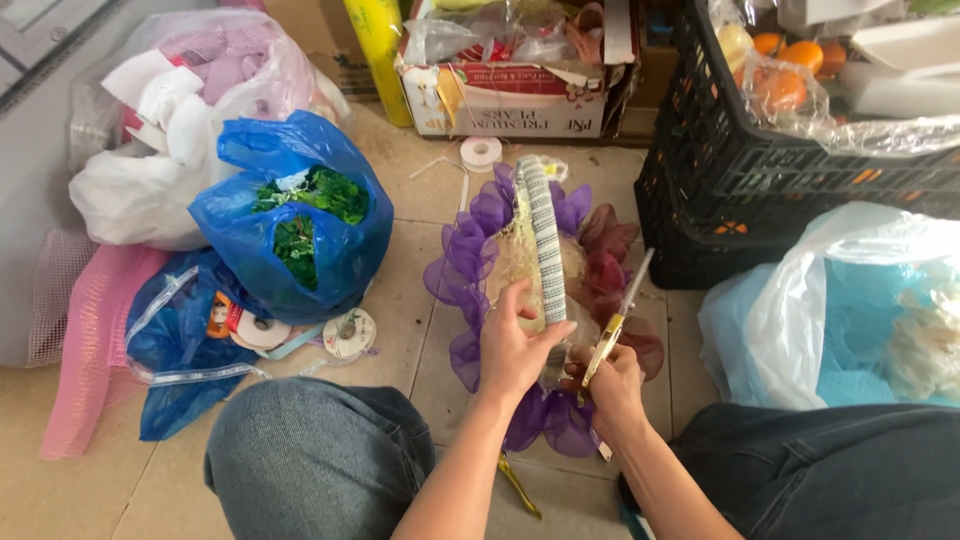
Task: The person sits on the floor and uses gold-handled scissors to trim excess shredded filler material from the interior of a small woven basket decorated with purple and maroon tulle. The person repeatedly snips and removes small pieces of filler throughout the clip.
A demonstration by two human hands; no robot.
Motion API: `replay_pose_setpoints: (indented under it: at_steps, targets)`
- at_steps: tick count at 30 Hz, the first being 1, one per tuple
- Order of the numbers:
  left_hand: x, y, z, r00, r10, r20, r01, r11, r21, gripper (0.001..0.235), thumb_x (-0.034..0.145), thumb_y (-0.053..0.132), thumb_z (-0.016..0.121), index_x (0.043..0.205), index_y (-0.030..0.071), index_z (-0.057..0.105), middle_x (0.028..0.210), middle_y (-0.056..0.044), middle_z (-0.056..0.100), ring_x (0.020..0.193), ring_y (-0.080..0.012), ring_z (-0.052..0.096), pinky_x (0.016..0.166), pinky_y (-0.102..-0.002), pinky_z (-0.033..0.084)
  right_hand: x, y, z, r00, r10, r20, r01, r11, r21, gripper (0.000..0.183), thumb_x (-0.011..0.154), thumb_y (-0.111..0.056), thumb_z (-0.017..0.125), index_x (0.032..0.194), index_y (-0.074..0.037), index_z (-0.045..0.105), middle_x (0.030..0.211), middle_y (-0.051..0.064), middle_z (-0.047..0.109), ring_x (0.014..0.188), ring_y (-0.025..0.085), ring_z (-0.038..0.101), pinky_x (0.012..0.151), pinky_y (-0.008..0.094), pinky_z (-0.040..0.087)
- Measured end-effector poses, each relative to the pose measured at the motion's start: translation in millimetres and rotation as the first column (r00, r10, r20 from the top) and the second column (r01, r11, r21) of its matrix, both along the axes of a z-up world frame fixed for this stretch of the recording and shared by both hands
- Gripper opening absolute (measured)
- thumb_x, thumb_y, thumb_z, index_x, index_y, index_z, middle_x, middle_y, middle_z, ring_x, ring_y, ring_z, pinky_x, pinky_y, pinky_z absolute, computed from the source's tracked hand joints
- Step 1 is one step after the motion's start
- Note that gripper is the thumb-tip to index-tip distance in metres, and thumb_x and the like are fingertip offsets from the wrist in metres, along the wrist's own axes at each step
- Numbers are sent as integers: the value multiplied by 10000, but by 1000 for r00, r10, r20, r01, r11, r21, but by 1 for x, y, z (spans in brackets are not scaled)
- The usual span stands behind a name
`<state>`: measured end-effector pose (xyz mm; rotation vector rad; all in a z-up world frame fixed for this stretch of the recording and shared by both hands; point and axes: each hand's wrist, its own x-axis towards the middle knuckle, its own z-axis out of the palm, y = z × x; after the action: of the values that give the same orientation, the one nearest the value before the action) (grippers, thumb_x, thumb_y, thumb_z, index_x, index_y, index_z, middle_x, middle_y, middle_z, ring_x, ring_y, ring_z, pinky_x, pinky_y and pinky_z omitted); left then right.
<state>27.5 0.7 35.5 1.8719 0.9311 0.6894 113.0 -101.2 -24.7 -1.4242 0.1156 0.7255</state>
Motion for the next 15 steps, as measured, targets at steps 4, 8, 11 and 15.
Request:
replay_pose_setpoints:
  at_steps: [4,8,11,15]
  targets:
    - [4,3,-11,998,-4,57,6,999,-46,872,760,461,921,1423,52,530,946,-154,685,799,-318,733,667,-411,604,-5,-5,-25,998,-53,35,51,998,47,304,781,-6,770,967,129,572,624,126,544,499,195,550,442,341,520]
    - [-1,0,-17,995,4,104,-4,1000,-2,842,744,462,925,1381,59,551,939,-149,677,826,-361,739,683,-429,599,-7,-8,-3,995,-92,28,90,994,61,359,784,-4,759,1046,101,538,662,98,551,551,175,558,472,316,506]
    - [0,1,-24,994,23,104,-25,1000,18,806,751,463,925,1355,84,549,926,-134,688,820,-348,741,681,-412,616,-7,-10,8,980,-201,16,198,976,94,515,753,81,761,1172,58,463,712,69,518,547,159,535,440,304,486]
    - [6,3,-34,997,18,80,-16,1000,-24,762,769,479,905,1336,117,547,903,-77,692,757,-273,759,649,-375,611,-10,-16,4,962,-271,-6,271,959,84,489,720,66,791,1087,6,473,728,56,514,559,153,539,459,301,486]
